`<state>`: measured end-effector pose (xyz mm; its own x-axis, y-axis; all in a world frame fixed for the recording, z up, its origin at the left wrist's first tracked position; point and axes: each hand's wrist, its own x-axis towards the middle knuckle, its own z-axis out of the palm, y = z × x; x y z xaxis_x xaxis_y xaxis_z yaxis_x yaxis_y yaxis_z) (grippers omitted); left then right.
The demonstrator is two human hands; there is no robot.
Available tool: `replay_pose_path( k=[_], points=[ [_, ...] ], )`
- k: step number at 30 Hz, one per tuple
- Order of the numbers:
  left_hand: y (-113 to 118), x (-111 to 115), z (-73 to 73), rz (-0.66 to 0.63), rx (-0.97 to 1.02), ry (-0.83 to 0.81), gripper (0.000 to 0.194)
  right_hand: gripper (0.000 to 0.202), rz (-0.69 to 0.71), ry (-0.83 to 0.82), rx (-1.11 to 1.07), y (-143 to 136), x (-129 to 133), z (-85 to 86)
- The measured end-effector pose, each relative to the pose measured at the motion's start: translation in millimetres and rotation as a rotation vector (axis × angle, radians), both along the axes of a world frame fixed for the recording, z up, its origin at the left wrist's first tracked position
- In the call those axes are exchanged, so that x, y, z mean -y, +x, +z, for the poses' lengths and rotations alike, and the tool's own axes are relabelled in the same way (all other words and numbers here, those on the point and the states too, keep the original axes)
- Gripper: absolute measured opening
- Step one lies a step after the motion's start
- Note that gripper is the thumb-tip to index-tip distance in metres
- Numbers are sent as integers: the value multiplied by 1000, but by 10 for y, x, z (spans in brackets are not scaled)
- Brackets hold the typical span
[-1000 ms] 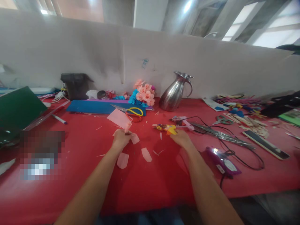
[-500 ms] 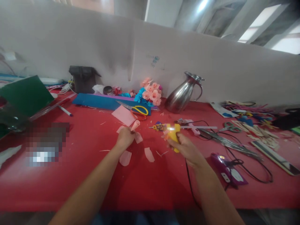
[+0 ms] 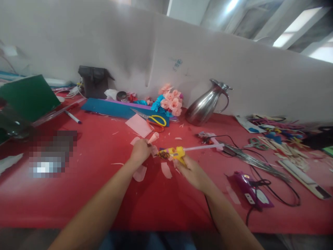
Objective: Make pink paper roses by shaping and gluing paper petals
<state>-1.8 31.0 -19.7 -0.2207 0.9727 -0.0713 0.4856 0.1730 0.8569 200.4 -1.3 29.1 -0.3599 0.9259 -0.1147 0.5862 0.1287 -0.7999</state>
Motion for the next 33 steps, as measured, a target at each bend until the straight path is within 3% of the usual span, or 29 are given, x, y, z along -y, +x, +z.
replay_pose_path(
  k=[8,13,21,33],
  points=[
    [-51,6,76,-126,-133,-115,9,39,-4,1,78,-18,-3,21],
    [-34,24,114,-114,-175,-107,8,38,1,14,82,-18,-10,-7],
    [-13,50,132,-163,-57,-76,14,40,-10,60,133,22,-19,1],
    [-18,50,112,-168,-123,-49,11,41,-5,55,152,-20,-35,24]
  ],
)
